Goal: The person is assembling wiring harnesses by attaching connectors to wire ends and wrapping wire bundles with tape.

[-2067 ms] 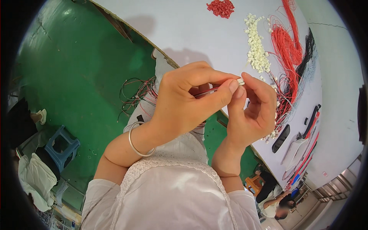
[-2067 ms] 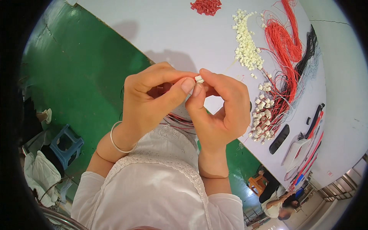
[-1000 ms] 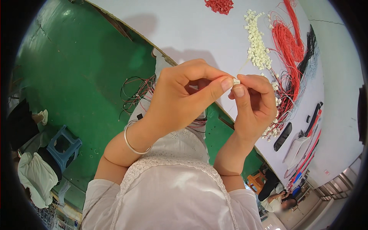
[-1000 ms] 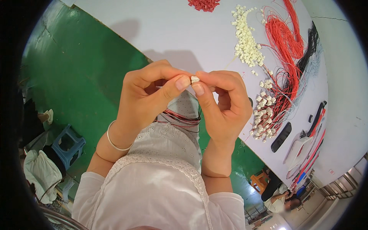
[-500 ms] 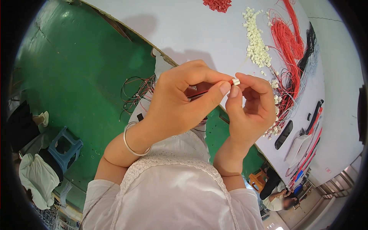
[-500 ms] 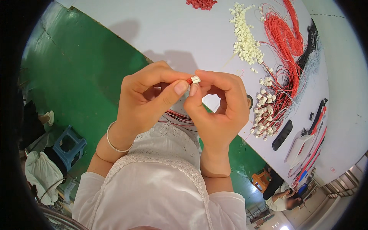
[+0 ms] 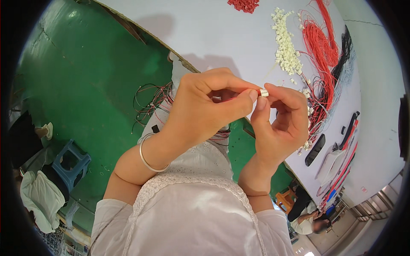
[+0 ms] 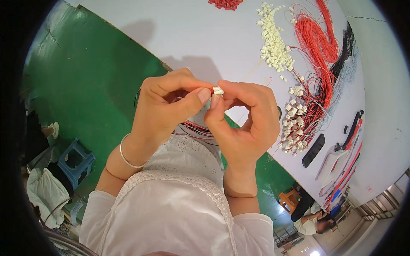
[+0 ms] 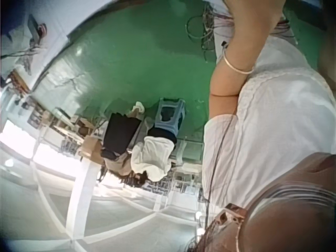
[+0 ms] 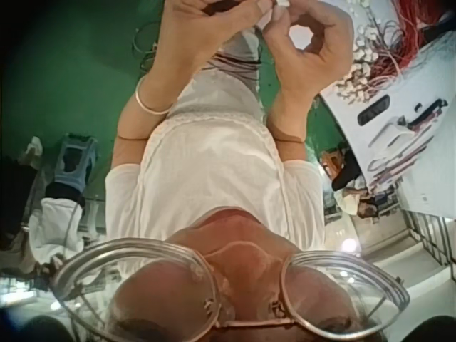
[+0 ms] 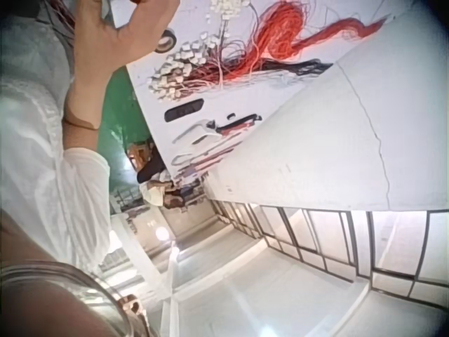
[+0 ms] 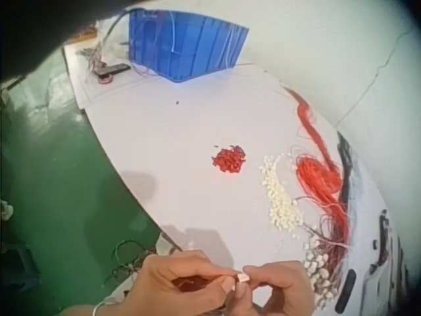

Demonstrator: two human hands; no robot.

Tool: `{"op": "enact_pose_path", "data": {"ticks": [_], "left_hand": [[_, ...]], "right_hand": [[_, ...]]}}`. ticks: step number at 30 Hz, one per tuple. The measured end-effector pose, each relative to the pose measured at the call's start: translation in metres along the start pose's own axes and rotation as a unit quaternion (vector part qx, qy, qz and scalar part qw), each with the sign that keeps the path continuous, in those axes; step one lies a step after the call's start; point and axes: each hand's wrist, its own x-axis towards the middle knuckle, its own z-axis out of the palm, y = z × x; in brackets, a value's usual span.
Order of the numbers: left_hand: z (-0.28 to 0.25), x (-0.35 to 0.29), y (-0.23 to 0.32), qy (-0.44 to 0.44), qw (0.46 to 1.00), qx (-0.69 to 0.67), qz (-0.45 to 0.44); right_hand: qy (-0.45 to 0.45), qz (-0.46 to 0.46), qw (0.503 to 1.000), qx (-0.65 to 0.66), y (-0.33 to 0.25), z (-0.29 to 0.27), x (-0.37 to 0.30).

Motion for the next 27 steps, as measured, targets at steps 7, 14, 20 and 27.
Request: {"op": "enact_pose_path", "data": {"ticks": [7,14,20,27], "left_hand": [[-0.003,0.001,-0.006,-0.002,1.000,0.012,0.016],[-0.006,0.001,-0.005,-0.009,0.996,0.060,0.065],[-0.005,-0.002,-0.002,-0.014,0.999,0.029,0.023],[-0.005,-0.005,0.004,-0.024,0.999,0.008,-0.023]], "right_hand": [[-0.012,0.000,1.000,0.019,-0.001,-0.002,0.000],[-0.032,-0.042,0.999,0.000,0.002,-0.008,-0.002],[-0.040,-0.087,0.995,-0.017,0.010,-0.012,0.000],[-0.075,-0.053,0.996,-0.007,0.015,-0.021,0.003]]}}
